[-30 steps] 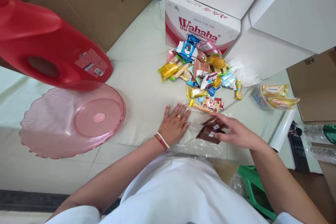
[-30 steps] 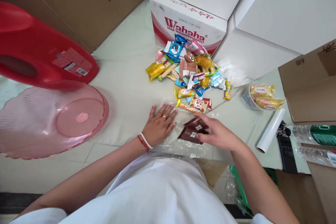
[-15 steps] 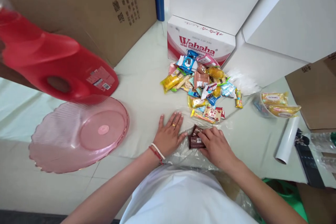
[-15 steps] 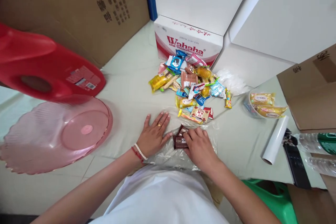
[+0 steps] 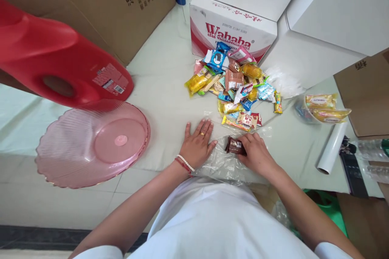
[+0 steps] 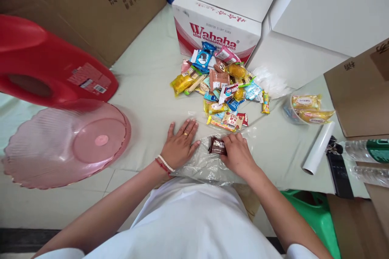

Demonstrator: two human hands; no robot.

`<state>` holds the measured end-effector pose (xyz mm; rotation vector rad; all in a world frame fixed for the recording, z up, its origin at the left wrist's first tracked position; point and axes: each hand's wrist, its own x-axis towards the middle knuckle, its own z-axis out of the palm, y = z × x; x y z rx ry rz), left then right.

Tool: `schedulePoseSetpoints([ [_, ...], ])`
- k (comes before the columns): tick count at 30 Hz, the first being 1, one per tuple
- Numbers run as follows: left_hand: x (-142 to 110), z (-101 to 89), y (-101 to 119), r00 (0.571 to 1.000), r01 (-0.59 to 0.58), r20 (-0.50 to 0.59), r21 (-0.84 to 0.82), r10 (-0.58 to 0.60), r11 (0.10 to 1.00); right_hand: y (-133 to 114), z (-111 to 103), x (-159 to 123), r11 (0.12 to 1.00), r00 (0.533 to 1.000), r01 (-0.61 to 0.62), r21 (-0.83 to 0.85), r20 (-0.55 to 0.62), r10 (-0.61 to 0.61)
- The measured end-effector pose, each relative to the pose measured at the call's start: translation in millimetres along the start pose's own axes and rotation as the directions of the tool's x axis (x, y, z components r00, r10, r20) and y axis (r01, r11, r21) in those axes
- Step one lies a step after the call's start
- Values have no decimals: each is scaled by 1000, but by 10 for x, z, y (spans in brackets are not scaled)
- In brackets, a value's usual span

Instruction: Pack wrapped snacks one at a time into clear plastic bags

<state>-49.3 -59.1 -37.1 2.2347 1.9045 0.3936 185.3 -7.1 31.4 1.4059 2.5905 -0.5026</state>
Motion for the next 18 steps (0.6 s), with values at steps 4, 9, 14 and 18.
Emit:
schedulePoseSetpoints([
  [4,-1,13,-10,1000,0,-15,9,0,1000,30,-88,-53,995,999,40,88,-17,-38],
  [9,6,-5,-20,1000,9,-22,18,-8,1000,-101,-16,85,994,996,94,57,-1,-94],
  [14,-154,7,-46,957,21,-291,64,-2,998,10,24,-117,976,978,163,143,-151,-141],
  [18,-274,22,-148,910,-263,-323,39,262,964,194,94,-645,905,938,326,272,-210,-275],
])
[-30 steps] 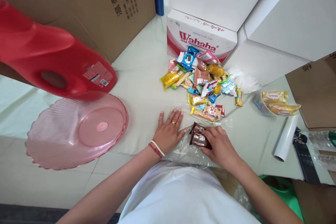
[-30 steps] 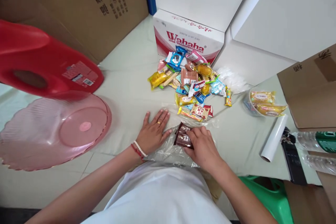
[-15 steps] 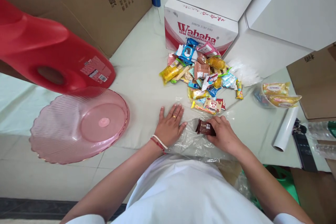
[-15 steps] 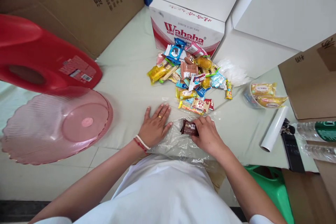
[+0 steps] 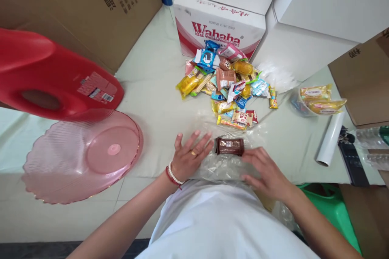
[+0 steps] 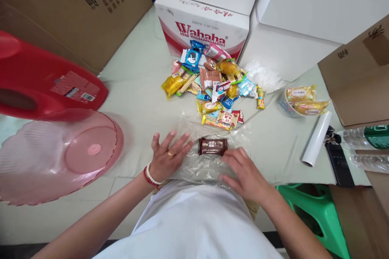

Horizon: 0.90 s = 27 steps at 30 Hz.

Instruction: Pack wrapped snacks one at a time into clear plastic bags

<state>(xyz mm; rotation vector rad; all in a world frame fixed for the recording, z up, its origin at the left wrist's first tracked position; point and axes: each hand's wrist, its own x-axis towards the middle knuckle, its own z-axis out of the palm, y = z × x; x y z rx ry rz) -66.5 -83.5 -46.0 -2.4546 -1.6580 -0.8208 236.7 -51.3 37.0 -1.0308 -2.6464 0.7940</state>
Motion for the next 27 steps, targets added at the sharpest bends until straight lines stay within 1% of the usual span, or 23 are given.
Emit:
schedulePoseSetpoints([
  [2,-6,-38,-90,984,-119,112,-161,138,980,43,61,-239,1000,998,13,7,56,-13],
  [3,3,-73,-144,968,-137,173,-245,182,960,77,105,-321,1000,998,-1,-10,56,2],
  [5,28,-176,-251,935,-99,281,-378,216,921,153,178,-399,999,999,-38,-22,9,39],
  [7,44,-307,-329,902,-24,374,-457,217,889,216,186,-372,997,997,-61,43,-42,63],
  [10,37,-457,-351,838,27,483,-500,253,866,264,58,-205,972,992,-84,220,-69,102],
  [11,31,-473,-332,826,39,506,-491,249,870,273,-5,-133,958,991,-95,270,-69,118],
  [12,27,-468,-302,823,51,518,-478,234,877,285,-68,-60,945,989,-111,308,-63,137],
  [13,27,-443,-264,830,67,517,-465,209,883,301,-123,12,934,986,-132,331,-54,159],
  [15,48,-349,-177,861,122,491,-451,132,884,360,-199,138,922,977,-188,339,-29,210],
  [17,100,-226,-98,902,188,430,-454,30,871,459,-230,230,913,962,-254,319,-17,273],
  [19,174,-109,-44,934,273,336,-445,-124,853,579,-245,289,899,942,-322,296,3,336],
  [20,213,-59,-28,935,324,281,-425,-217,846,634,-257,312,894,931,-354,274,14,365],
  [21,249,-17,-16,922,380,226,-386,-313,841,679,-276,338,894,921,-381,237,15,388],
  [22,281,18,-5,898,439,172,-330,-404,836,708,-303,370,898,914,-398,186,-1,405],
  [24,321,67,22,847,529,59,-198,-528,825,705,-369,472,912,908,-407,58,-84,410],
  [25,328,84,41,832,549,1,-141,-554,824,673,-398,546,918,910,-397,-2,-132,393],
  [26,328,97,65,828,552,-51,-97,-558,828,627,-419,635,924,916,-378,-54,-166,365],
  [27,321,106,90,837,536,-90,-65,-540,842,571,-427,737,931,927,-350,-100,-179,330],
])
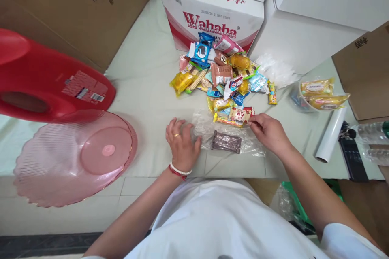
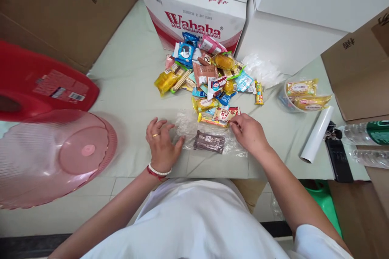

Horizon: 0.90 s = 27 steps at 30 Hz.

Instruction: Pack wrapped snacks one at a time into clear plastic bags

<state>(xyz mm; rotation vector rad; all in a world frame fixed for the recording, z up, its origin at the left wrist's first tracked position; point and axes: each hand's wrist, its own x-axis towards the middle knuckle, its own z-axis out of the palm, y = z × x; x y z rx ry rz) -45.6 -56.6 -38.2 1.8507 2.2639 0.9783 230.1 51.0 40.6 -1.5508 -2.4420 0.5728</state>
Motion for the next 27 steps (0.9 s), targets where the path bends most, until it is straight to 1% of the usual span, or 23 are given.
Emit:
schedulePoseSetpoints([
  [1,-22,7,15,999,-45,-16,20,45,999,-92,12,83,998,999,42,-37,-2,-42],
  [2,-43,13,28,994,-110,-8,33,110,993,-180,39,169,994,997,82,-73,3,-82],
  [3,-60,19,38,982,-190,21,39,190,981,-257,78,256,988,994,113,-109,12,-112],
  [4,-68,25,46,958,-281,64,36,279,959,-317,124,340,981,991,136,-141,27,-133],
  [6,-58,36,58,886,-443,156,6,437,896,-385,214,491,972,986,160,-173,63,-151],
  [7,-42,40,64,851,-494,199,-11,486,870,-396,247,552,970,984,171,-171,81,-159],
  [8,-20,42,72,827,-520,237,-23,510,854,-398,266,601,969,980,188,-161,101,-174],
  [9,3,43,82,815,-525,270,-32,513,851,-397,270,635,966,973,213,-146,121,-196],
  [10,24,42,93,813,-516,296,-37,502,856,-400,258,653,963,966,238,-130,139,-220],
  [13,57,41,132,826,-475,324,-42,462,879,-455,168,583,949,945,292,-120,189,-267],
  [16,36,52,166,844,-463,293,-26,450,886,-559,90,330,917,938,320,-237,216,-272],
  [18,8,63,181,858,-459,256,-9,445,889,-604,99,101,880,927,359,-312,228,-297],
  [20,-18,68,188,872,-445,229,-1,433,896,-601,177,-123,858,906,410,-309,251,-342],
  [23,-36,47,165,893,-384,249,-17,376,923,-516,410,-372,862,867,468,-193,287,-406],
  [24,-37,32,143,895,-360,268,-36,356,932,-479,501,-424,873,866,467,-144,274,-418],
  [25,-35,14,112,893,-341,286,-71,346,938,-444,588,-462,887,875,451,-94,241,-419],
  [27,-27,-22,28,895,-297,285,-197,344,934,-397,722,-504,918,908,396,6,144,-392],
])
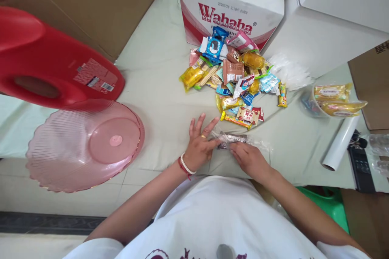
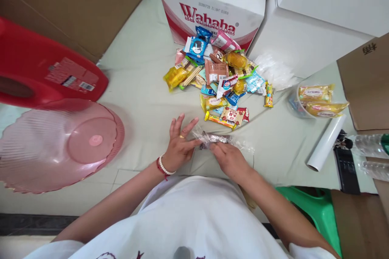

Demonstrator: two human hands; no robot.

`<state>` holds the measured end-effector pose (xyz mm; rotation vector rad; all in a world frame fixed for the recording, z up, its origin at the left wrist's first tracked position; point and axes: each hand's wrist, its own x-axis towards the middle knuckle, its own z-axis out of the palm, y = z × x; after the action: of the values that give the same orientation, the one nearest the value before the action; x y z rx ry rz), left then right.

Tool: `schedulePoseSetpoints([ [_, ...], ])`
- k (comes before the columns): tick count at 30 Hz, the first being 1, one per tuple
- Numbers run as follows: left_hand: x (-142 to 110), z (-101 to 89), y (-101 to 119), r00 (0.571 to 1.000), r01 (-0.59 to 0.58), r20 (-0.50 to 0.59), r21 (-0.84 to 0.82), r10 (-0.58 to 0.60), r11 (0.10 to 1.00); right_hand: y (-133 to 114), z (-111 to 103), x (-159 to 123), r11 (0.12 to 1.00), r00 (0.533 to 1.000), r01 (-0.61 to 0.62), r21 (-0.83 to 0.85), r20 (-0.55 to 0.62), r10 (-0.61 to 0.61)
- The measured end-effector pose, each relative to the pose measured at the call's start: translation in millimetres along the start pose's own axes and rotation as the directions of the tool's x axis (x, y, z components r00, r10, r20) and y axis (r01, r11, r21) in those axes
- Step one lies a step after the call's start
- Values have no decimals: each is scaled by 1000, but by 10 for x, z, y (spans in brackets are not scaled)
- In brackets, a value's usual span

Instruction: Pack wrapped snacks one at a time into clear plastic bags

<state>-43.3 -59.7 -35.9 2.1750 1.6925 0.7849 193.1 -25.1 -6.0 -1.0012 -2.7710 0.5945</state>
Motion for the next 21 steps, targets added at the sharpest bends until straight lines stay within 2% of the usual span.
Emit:
schedulePoseSetpoints([
  [1,-13,-21,-44,999,20,-30,-93,-23,995,4,40,-5,998,999,-25,49,-45,27],
  [3,-20,-60,-131,983,120,-99,-302,-157,946,-9,58,4,993,994,-63,103,-82,72],
  [5,11,-102,-189,940,255,-85,-467,-330,847,-39,23,24,993,995,-78,85,-53,83],
  [6,41,-129,-202,926,303,-42,-506,-375,807,-54,0,32,995,997,-76,61,-25,78],
  [7,74,-160,-205,928,323,9,-519,-373,791,-64,-19,39,997,998,-69,36,1,69],
  [9,131,-232,-194,957,284,106,-516,-269,808,-69,-34,43,999,998,-53,5,40,52],
  [11,144,-301,-192,974,219,166,-548,-151,807,-53,-18,37,999,998,-44,17,45,43],
  [12,130,-328,-203,976,206,174,-579,-128,789,-41,-4,34,999,999,-38,39,38,36],
  [14,71,-358,-245,972,234,130,-628,-197,742,-24,17,28,994,1000,-18,108,11,17],
  [16,13,-356,-284,940,285,36,-630,-340,722,-28,16,29,983,1000,2,181,-19,2],
  [18,-3,-329,-275,882,359,-57,-562,-468,745,-58,-11,34,971,999,13,238,-39,-3],
  [20,21,-296,-201,849,443,-94,-407,-519,799,-99,-46,34,959,998,18,281,-59,-2],
  [21,37,-285,-148,854,468,-84,-310,-514,827,-119,-59,32,954,998,18,300,-67,2],
])
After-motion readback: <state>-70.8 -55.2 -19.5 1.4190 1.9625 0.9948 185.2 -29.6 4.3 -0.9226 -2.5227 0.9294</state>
